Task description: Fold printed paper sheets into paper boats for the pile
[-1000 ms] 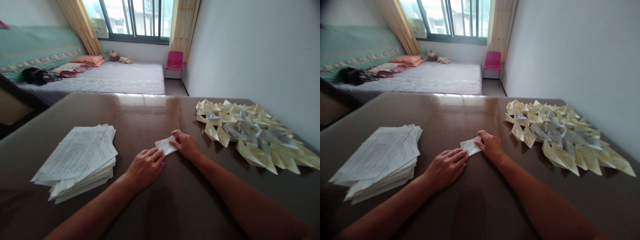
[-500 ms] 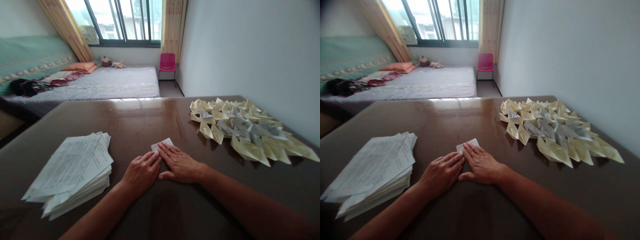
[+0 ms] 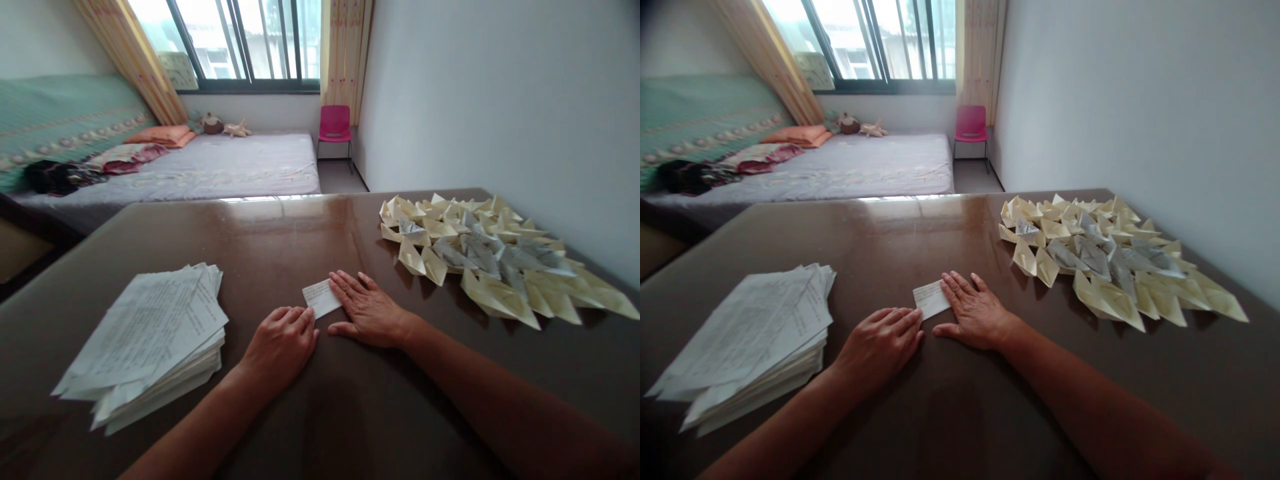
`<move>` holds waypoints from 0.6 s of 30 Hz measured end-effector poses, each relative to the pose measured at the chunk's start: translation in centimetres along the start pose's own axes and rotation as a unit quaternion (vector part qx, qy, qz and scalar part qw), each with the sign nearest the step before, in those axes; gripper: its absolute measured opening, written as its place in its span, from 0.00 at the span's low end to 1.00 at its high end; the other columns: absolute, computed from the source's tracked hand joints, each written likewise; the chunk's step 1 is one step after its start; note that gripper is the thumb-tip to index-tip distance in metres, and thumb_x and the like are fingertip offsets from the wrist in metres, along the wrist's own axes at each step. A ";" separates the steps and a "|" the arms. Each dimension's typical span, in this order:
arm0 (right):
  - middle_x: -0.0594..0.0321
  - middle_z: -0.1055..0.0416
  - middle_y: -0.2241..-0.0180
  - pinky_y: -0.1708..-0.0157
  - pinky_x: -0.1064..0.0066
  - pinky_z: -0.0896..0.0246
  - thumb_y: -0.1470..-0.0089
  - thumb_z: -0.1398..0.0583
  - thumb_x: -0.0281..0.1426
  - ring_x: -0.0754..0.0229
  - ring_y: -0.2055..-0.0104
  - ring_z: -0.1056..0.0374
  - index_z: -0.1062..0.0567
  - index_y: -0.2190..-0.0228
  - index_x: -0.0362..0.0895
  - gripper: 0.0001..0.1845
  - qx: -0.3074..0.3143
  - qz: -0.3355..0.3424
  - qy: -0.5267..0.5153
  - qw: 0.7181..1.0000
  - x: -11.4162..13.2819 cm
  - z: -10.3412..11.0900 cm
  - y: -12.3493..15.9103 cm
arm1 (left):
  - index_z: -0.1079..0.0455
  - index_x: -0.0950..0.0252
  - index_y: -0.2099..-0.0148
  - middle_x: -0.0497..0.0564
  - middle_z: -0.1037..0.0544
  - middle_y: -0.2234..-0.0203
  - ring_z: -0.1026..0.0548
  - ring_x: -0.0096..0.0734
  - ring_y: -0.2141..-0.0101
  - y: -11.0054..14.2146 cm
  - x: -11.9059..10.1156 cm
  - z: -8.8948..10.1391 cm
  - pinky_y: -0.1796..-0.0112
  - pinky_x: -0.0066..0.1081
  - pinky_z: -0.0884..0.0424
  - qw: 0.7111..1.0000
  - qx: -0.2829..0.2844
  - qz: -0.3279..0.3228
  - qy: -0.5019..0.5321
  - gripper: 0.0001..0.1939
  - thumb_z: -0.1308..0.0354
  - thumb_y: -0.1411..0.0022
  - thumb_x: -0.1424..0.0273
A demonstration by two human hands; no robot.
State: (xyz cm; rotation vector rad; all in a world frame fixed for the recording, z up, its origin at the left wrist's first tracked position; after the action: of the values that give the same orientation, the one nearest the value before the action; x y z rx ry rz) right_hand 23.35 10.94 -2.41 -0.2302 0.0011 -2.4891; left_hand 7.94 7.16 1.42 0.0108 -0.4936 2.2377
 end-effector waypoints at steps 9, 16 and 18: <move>0.49 0.41 0.39 0.43 0.53 0.52 0.45 0.45 0.51 0.48 0.37 0.48 0.42 0.39 0.44 0.39 -0.058 -0.032 -0.078 0.995 -1.8 1.6 -1.3 | 0.29 0.62 0.61 0.49 0.23 0.67 0.27 0.31 0.64 0.2 3.7 -0.7 0.70 0.27 0.32 0.983 -0.036 0.173 0.049 0.09 0.48 0.35 0.65; 0.55 0.30 0.50 0.49 0.59 0.42 0.48 0.38 0.35 0.54 0.48 0.37 0.33 0.45 0.47 0.28 -0.147 -0.049 -0.261 0.953 -2.9 1.7 -2.0 | 0.46 0.58 0.36 0.49 0.24 0.61 0.28 0.32 0.61 0.4 3.6 -1.4 0.66 0.28 0.28 0.970 -0.031 0.179 0.164 0.29 0.44 0.37 0.64; 0.57 0.28 0.53 0.53 0.64 0.38 0.46 0.40 0.32 0.57 0.53 0.33 0.32 0.47 0.46 0.24 -0.161 -0.053 -0.342 0.924 -2.8 1.7 -2.1 | 0.47 0.57 0.35 0.49 0.24 0.59 0.28 0.31 0.61 0.4 3.5 -1.6 0.65 0.28 0.28 0.966 -0.030 0.167 0.196 0.30 0.44 0.37 0.65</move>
State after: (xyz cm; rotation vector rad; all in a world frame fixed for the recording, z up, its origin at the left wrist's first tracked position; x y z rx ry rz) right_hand 24.64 14.39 -1.04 -1.2535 0.1104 -2.3690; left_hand 5.62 10.04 0.42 -0.5750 -0.3628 2.4642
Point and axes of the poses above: each hand's wrist, its own y-axis away from the middle knuckle, its own z-axis out of the back of the hand, x = y × z, the point moved 5 cm from there along -y, towards the middle knuckle
